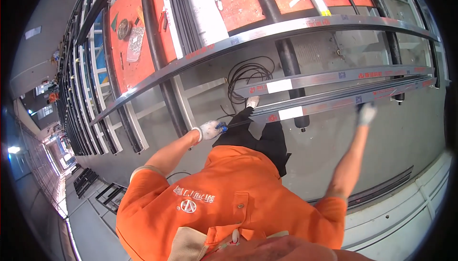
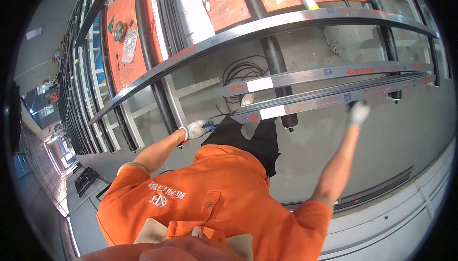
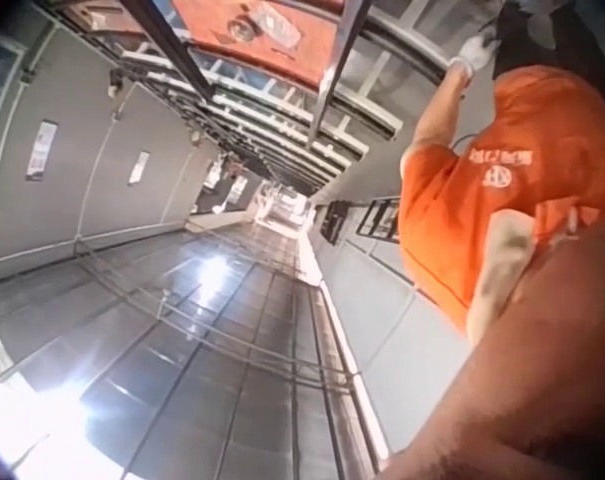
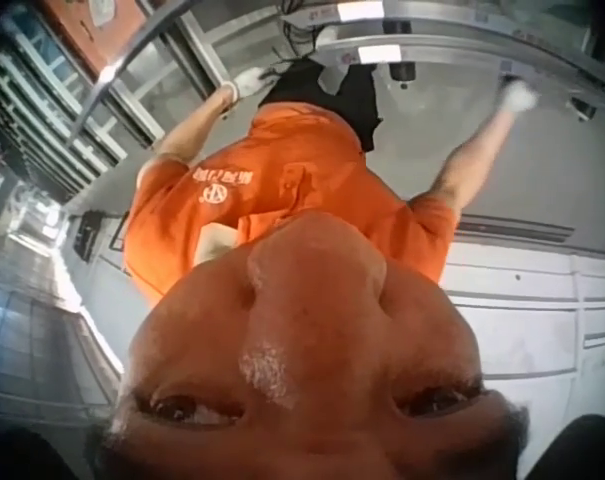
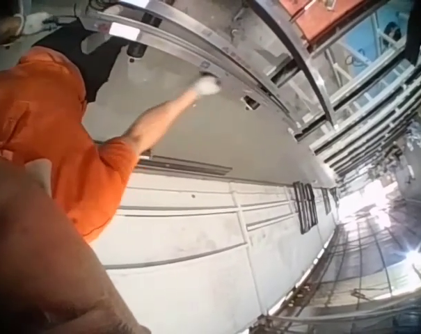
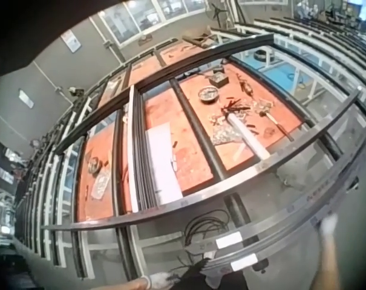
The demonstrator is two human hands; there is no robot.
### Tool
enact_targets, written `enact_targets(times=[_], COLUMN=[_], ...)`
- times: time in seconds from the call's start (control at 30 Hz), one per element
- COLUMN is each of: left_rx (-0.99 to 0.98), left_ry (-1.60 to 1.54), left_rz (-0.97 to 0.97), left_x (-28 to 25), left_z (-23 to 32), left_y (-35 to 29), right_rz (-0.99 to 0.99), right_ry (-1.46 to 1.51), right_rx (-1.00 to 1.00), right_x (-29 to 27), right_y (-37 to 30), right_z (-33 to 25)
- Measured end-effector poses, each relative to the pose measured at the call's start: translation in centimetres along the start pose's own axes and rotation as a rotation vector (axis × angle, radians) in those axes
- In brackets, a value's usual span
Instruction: Assembling a large industrial metal frame by routing and securing black electrical cables.
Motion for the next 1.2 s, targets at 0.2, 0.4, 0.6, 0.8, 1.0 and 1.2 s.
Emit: enact_targets(times=[0.2, 0.4, 0.6, 0.8, 1.0, 1.2], left_rx=[0.097, 0.154, 0.056, 0.154, 0.140, 0.156], left_ry=[-0.010, -0.065, -0.218, -0.308, -0.304, -0.452], left_rz=[0.023, -0.007, -0.025, -0.038, -0.036, -0.004], left_x=[-0.4, 0.7, -0.2, 0.4, 0.5, 1.1], left_z=[0.8, -4.4, -3.0, -5.7, -0.6, 1.6], left_y=[0.5, 3.7, 3.1, 5.1, 5.1, 6.3], right_rz=[0.204, 0.202, 0.270, 0.461, 0.570, 0.575], right_ry=[-0.178, -0.353, -0.278, -0.197, -0.235, -0.279], right_rx=[-0.210, -0.121, 0.001, 0.022, -0.016, -0.007], right_x=[11.5, 12.9, 12.7, 7.8, -2.0, -5.6], right_y=[-18.9, -18.1, -18.2, -14.6, -5.7, -2.6], right_z=[-0.6, -0.9, -0.9, -3.7, -7.4, -9.9])
Point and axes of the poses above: each hand's wrist, its own y-axis towards the middle knuckle, its own x-axis out of the palm, z = x × y, the point moved 7 cm from there along y, towards the middle knuckle, and after that the axes turned 8 degrees about x, right-handed, at the moved point
